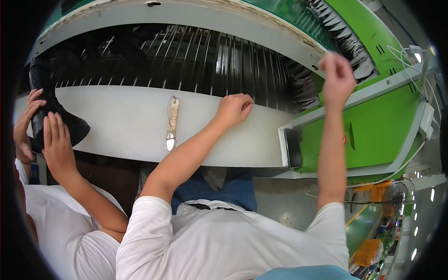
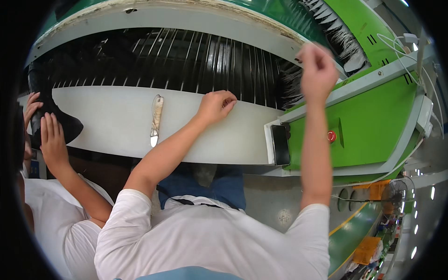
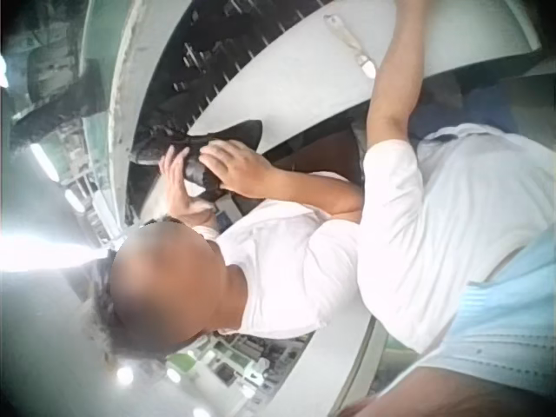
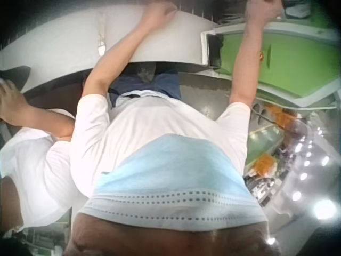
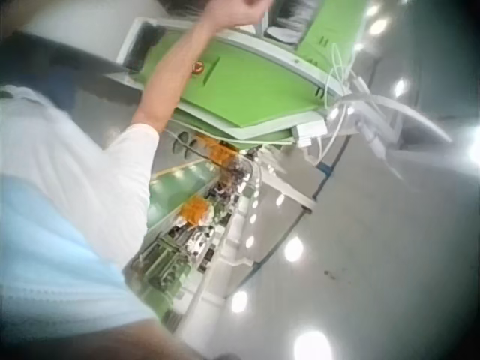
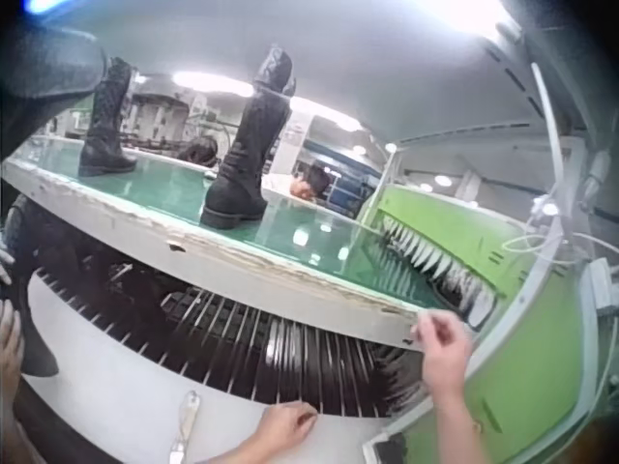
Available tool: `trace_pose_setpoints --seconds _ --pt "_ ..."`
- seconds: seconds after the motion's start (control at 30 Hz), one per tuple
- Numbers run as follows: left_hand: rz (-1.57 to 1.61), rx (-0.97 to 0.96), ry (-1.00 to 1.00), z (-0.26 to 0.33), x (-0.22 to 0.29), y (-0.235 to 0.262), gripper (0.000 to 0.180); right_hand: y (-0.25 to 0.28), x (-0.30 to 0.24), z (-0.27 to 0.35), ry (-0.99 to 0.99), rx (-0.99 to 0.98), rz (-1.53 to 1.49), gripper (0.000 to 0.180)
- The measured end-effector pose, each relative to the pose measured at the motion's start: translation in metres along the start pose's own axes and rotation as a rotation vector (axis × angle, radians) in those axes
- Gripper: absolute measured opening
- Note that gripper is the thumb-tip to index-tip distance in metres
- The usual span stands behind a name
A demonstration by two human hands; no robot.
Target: The person repeatedly rubs black boots against a rotating brush on a green machine to polish them. They handle the boots one at a time, adjusting their position to ensure the brush contacts different surfaces, then place them on a conveyor belt.
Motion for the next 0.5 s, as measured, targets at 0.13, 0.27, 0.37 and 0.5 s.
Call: trace_pose_setpoints --seconds 0.13,0.27,0.37,0.5 --pt "0.0 0.01 -0.014 -0.001 0.0 -0.002 0.008 0.015 0.087 -0.15 0.034 -0.057 0.709 0.04" --pt "-0.006 0.026 -0.049 -0.001 0.002 -0.003 0.008 0.058 0.203 -0.209 -0.334 -0.311 1.507 0.075" --pt "-0.024 -0.004 -0.061 0.0 0.004 -0.006 0.009 0.082 0.249 -0.217 -0.471 -0.238 1.529 0.086" --pt "-0.024 -0.014 -0.076 0.0 0.004 -0.011 0.009 0.079 0.254 -0.212 -0.443 -0.353 1.311 0.097"
Point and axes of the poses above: each hand's wrist, its own z-axis away from the middle knuckle, its own y-axis out of the back of the hand, x = y × z, the point moved 5 cm from there along -z, towards the middle knuckle, and after that the axes turned 9 degrees about x, right-handed, at the moved point
